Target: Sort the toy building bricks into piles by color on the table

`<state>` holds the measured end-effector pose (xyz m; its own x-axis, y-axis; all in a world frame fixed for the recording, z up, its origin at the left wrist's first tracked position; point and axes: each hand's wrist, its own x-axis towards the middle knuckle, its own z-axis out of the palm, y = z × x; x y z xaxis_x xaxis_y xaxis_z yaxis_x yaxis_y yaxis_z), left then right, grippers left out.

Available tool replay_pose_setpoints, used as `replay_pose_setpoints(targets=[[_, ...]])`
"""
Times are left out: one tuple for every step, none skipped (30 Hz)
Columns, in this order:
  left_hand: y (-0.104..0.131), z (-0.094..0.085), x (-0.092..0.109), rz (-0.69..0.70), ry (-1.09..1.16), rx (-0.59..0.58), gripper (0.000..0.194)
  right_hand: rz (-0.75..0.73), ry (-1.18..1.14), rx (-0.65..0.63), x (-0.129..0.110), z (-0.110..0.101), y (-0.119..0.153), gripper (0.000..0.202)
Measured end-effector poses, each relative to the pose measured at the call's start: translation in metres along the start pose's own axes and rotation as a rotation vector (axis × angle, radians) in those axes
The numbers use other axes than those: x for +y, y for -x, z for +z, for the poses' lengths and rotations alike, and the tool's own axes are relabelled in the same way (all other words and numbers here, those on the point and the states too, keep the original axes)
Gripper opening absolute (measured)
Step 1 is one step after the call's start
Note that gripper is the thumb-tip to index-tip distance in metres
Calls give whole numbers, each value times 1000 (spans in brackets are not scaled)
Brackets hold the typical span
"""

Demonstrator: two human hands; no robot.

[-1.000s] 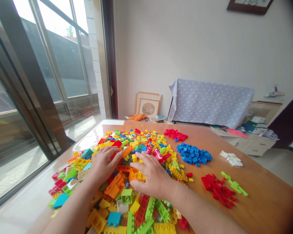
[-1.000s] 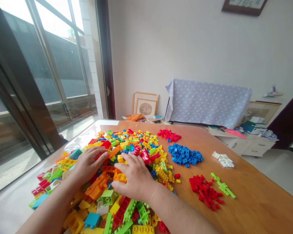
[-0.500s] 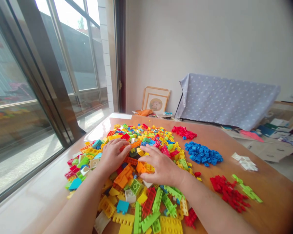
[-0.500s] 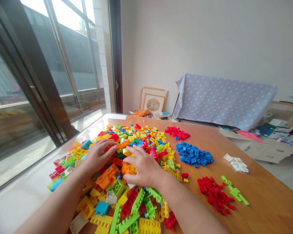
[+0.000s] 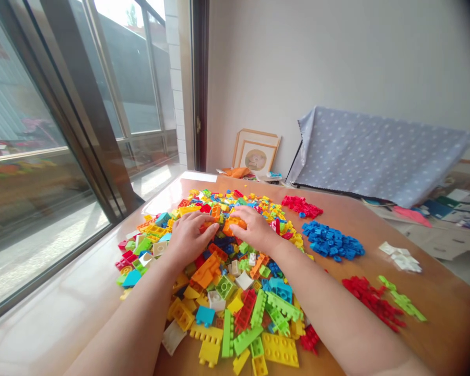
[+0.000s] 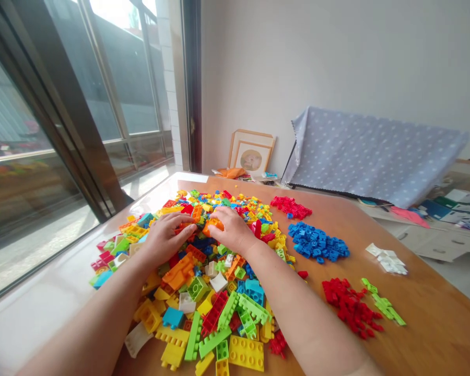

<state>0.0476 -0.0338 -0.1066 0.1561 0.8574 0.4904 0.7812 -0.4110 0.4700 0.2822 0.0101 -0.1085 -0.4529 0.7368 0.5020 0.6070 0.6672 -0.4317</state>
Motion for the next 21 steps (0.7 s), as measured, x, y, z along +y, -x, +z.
replay_pose_setpoints(targets=[[0,0,0,1,2,-2,39,2,3,6,1,3,-4,36],[0,0,-1,3,5,-5,39,4,7,11,3,6,-7,37],[0,0,-1,4,6,-6,39,5,11,15,4,8,-11,38],[0,0,-2,5,8,-8,39,5,14,17,6,10,-14,40],[1,0,-2,5,10,-7,38,6,17,19,7,12,-16,41],[1,-1,-2,4,13,-6,38,8,18,22,9,13,-18,43],[1,-1,-2,3,17,-3,38,13,18,24,11,14,-20,44],[1,-1,-2,1,23,-1,38,21,14,22,12,14,-21,45],[1,-2,-1,-1,31,0,38,31,7,20,13,14,-22,46],[1,-2,-1,-4,40,-1,38,41,-4,16,14,14,-22,48],[1,-3,-1,-7,48,-2,37,53,-19,11,15,13,-22,49],[1,-3,0,-9,55,-2,37,65,-38,6,15,11,-22,49],[1,-3,0,-10,60,0,37,77,-57,3,14,9,-22,50],[0,-4,0,-9,62,1,38,89,-76,2,13,6,-21,50],[0,-4,0,-7,61,2,38,99,-92,3,11,3,-21,49],[0,-4,0,-6,59,3,37,104,-107,3,8,-1,-20,49],[0,-4,-1,-5,56,4,37,106,-121,2,4,-6,-18,48],[0,-4,-2,-4,53,5,37,106,-136,1,-1,-12,-16,47],[0,-4,-3,-6,50,5,37,107,-153,4,-6,-19,-13,45],[-1,-4,-4,-9,47,8,37,112,-174,12,-12,-26,-9,44],[-1,-4,-6,-10,46,6,38,123,-196,25,-18,-34,-4,42]])
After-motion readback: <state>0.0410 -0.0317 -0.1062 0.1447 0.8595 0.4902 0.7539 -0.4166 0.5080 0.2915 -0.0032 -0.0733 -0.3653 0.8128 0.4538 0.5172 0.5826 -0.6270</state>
